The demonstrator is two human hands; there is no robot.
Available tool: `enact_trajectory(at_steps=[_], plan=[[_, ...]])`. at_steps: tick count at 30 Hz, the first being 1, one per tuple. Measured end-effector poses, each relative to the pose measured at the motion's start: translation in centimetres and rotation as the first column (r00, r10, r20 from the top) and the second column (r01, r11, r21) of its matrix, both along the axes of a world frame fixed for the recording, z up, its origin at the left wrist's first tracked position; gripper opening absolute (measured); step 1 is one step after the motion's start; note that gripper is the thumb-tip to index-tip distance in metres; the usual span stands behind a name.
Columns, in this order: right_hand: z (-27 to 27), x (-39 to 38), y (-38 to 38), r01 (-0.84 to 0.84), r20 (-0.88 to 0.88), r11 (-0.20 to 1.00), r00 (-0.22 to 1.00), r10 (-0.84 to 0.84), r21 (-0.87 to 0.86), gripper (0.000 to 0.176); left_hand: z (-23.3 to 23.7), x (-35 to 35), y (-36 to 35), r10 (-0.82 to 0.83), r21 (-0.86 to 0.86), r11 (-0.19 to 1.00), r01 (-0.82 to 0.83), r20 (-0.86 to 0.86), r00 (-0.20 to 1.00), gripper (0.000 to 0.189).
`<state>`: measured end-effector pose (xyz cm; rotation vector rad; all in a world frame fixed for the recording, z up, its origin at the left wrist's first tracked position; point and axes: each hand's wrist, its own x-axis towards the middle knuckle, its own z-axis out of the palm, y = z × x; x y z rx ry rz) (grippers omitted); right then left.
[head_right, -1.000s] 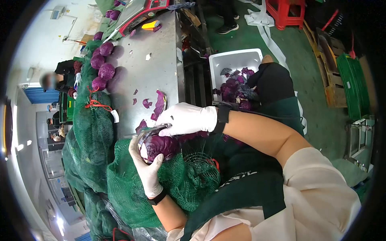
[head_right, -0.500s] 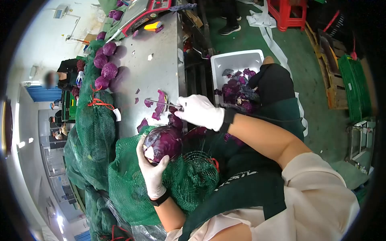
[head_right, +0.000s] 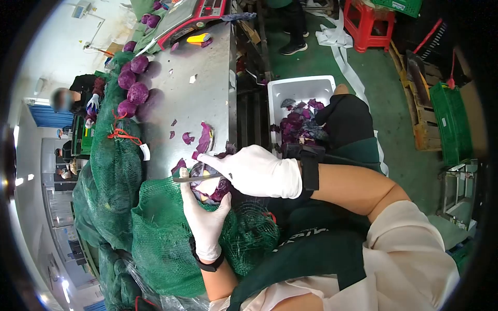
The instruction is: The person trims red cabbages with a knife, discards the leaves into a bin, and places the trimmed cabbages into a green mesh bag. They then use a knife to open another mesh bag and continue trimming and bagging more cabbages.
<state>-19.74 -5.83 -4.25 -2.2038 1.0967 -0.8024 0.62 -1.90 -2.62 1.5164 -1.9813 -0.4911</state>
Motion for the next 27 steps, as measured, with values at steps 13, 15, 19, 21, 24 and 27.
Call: enact_trajectory(at_steps=[13, 15, 19, 21, 24, 27], plan=[[-5.8, -0.7, -9.3, -0.231, 0.495, 0.714, 0.849, -0.184, 0.661, 0.048, 0.2, 0.7, 0.9, -0.061, -0.078, 0.995, 0.066, 0.060, 0.996, 0.100], [-5.2, -0.9, -8.0, -0.362, 0.616, 0.637, 0.753, -0.230, 0.681, 0.048, 0.1, 1.5, 1.1, -0.048, -0.044, 0.998, 0.049, 0.024, 0.999, 0.101], [-1.1, 0.7, -3.6, -0.078, 0.300, 0.979, 0.954, 0.018, 0.190, 0.064, 0.1, 2.9, 0.9, -0.075, -0.047, 0.996, 0.079, 0.070, 0.995, 0.101], [-1.7, 2.5, -3.5, 0.097, 0.238, 0.993, 0.965, -0.110, 0.064, 0.043, 0.5, 2.8, 0.9, -0.106, -0.027, 0.994, 0.109, 0.103, 0.989, 0.095], [-3.1, 3.2, -6.7, 0.211, 0.118, 0.923, 0.959, -0.260, 0.322, 0.028, 0.4, 3.3, 0.7, -0.176, -0.045, 0.982, 0.182, 0.106, 0.979, 0.090], [-8.4, 2.1, -9.3, 0.434, 0.111, 0.842, 0.866, -0.488, 0.320, 0.043, -0.6, 4.8, 0.6, -0.122, -0.055, 0.991, 0.121, -0.009, 0.993, 0.088]])
